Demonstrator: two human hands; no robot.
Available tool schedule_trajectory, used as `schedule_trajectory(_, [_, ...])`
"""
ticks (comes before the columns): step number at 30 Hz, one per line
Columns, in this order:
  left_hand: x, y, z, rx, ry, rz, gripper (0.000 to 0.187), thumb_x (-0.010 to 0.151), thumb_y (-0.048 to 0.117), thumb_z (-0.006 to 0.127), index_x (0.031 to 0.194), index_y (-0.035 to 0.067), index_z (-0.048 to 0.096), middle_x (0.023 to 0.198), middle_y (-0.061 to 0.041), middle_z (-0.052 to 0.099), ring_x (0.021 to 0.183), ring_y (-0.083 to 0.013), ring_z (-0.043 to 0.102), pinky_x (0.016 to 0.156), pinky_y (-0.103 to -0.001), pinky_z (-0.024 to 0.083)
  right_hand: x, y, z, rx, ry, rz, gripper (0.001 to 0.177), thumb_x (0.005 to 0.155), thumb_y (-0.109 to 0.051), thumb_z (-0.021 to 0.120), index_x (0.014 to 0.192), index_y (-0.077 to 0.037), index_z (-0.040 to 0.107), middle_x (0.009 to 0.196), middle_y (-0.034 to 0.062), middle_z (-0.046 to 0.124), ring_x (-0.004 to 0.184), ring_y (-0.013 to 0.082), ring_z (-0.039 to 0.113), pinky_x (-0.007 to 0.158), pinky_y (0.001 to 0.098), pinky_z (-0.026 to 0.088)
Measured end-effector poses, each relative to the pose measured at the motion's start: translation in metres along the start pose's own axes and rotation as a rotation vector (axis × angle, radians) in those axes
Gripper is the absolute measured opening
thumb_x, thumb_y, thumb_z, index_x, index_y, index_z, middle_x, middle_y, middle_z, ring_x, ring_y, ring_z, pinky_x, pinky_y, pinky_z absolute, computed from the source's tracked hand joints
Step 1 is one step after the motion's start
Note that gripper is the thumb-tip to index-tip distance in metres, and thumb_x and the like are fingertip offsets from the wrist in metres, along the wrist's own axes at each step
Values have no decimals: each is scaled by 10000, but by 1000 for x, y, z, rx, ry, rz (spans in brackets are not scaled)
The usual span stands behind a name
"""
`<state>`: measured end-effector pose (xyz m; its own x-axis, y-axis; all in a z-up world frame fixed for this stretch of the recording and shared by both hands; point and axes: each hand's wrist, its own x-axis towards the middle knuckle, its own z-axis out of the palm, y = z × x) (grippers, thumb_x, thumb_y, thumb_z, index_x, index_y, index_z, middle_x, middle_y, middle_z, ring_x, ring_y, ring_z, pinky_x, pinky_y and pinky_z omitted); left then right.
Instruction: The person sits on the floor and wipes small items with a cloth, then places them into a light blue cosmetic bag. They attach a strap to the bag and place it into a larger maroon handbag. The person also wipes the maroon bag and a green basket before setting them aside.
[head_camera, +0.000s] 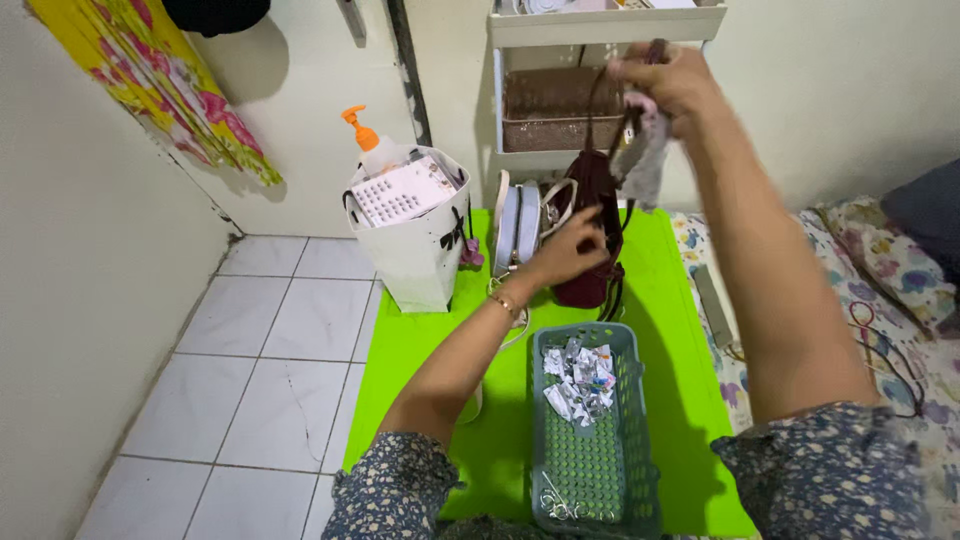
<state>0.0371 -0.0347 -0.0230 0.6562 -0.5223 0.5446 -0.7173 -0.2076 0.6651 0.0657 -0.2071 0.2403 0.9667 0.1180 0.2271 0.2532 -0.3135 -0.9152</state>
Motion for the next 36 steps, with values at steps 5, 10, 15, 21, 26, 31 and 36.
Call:
schedule_trajectory(5, [-25, 16, 3, 480, 151, -31, 218, 786, 154, 714, 995, 98, 687, 1493, -192, 503, 1434, -422, 404, 1212, -530, 306, 20, -39, -29, -780, -120, 165, 326, 889, -217, 793, 1074, 52, 782, 696, 131, 651, 513, 204, 545, 452, 348, 432])
schedule_trajectory(10, [-34, 15, -24, 779, 342, -119, 372, 764, 135, 711, 1128, 62, 679, 1502, -266, 434, 1411, -453, 366, 1207, -576, 275, 51, -17, -52, 80, 147, -26, 322, 1147, -344, 584, 1002, -70, 671, 683, -33, 624, 572, 14, 581, 479, 203, 445])
schedule_trajectory(15, [-38, 0, -38, 791, 577, -221, 748, 746, 220, 804, 1399, 68, 474, 1486, -298, 379, 1402, -494, 335, 1172, -624, 234, 65, 9, -51, -149, 108, -22, 347, 1114, -338, 519, 907, -77, 619, 645, -42, 570, 503, 81, 544, 464, 278, 466])
schedule_trajectory(21, [-46, -55, -39, 323, 568, -634, 1169, 700, 247, 875, 1552, 5, 112, 1446, -382, 361, 1321, -535, 400, 1093, -555, 360, 80, 31, -53, -128, 182, -61, 252, 1069, -259, 580, 883, -98, 637, 651, 2, 566, 528, 122, 546, 516, 328, 454])
schedule_trajectory(26, [-59, -94, -33, 338, 450, -565, 1098, 741, 237, 840, 1579, 11, 167, 1343, -358, 534, 1241, -523, 515, 1067, -551, 418, 106, 27, -55, -215, 80, -68, 216, 1039, -182, 619, 842, -98, 648, 666, 68, 572, 558, 172, 538, 547, 389, 402])
schedule_trajectory(31, [-61, -99, -28, 307, 452, -571, 1024, 768, 221, 814, 1567, 19, 205, 1362, -363, 521, 1248, -529, 507, 1077, -545, 419, 68, 19, -22, -859, 279, -101, 272, 866, -333, 801, 846, -75, 720, 748, 101, 716, 611, 186, 637, 588, 369, 485])
schedule_trajectory(36, [-60, -87, -28, 344, 442, -508, 979, 769, 194, 803, 1547, 30, 232, 1467, -348, 441, 1317, -530, 464, 1098, -541, 398, 56, -12, 5, -460, 188, -111, 222, 979, -282, 673, 1038, -74, 724, 859, 113, 735, 669, 144, 669, 612, 339, 530])
